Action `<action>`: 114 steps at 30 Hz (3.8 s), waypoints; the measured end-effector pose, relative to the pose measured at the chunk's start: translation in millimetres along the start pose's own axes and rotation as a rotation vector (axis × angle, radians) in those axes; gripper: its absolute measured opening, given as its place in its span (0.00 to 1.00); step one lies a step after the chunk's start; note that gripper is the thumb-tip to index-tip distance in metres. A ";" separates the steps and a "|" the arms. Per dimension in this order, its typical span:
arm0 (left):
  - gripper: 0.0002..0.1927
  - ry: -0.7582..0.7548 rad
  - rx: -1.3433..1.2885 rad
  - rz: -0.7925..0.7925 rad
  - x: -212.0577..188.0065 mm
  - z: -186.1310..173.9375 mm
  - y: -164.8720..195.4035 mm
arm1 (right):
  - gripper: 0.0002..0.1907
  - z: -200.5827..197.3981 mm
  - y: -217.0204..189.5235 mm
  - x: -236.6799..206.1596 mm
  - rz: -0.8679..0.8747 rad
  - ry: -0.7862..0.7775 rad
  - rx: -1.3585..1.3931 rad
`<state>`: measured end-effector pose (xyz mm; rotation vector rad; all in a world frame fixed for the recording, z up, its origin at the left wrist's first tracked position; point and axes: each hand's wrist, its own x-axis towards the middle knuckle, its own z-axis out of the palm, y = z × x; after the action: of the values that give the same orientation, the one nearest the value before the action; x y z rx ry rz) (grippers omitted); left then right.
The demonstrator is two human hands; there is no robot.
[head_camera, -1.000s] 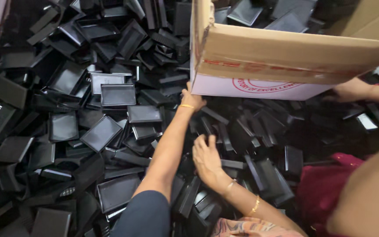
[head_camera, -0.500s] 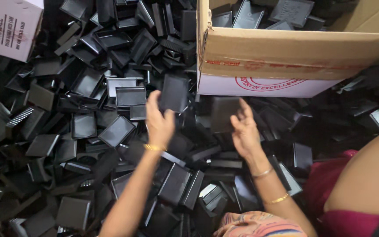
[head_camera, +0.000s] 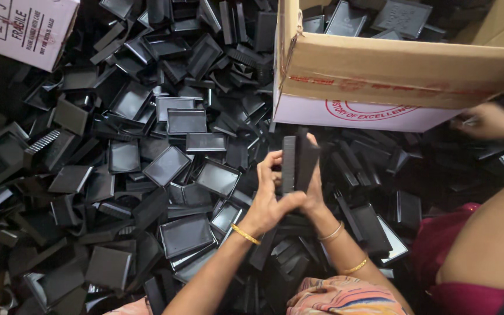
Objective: The person sits on the floor and repeatedly picks up small black plastic cases from a large pile, inspects them by turning them over, and places them into a cardboard box. The process is repetitive and continues throughout the clip.
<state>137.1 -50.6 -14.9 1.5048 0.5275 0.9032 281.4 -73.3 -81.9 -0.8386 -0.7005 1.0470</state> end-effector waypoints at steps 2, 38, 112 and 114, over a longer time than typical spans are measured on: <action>0.45 0.024 -0.282 -0.220 5.4 0.2 -3.8 | 0.30 6.1 -17.3 3.6 -0.173 0.056 -0.403; 0.27 0.112 0.447 0.273 12.4 -30.0 43.3 | 0.31 40.2 -109.6 -8.7 0.061 -0.089 0.042; 0.21 0.027 0.510 0.257 -37.8 -23.4 71.5 | 0.24 23.4 -106.4 -62.5 -0.131 -0.076 -0.267; 0.24 -0.031 0.259 0.189 -29.7 -28.4 73.4 | 0.21 25.9 -127.0 -48.6 -0.253 0.033 -0.575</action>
<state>84.1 -67.4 48.2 1.8250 0.4997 0.9835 300.2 -145.1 35.0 -1.2175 -1.0732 0.6025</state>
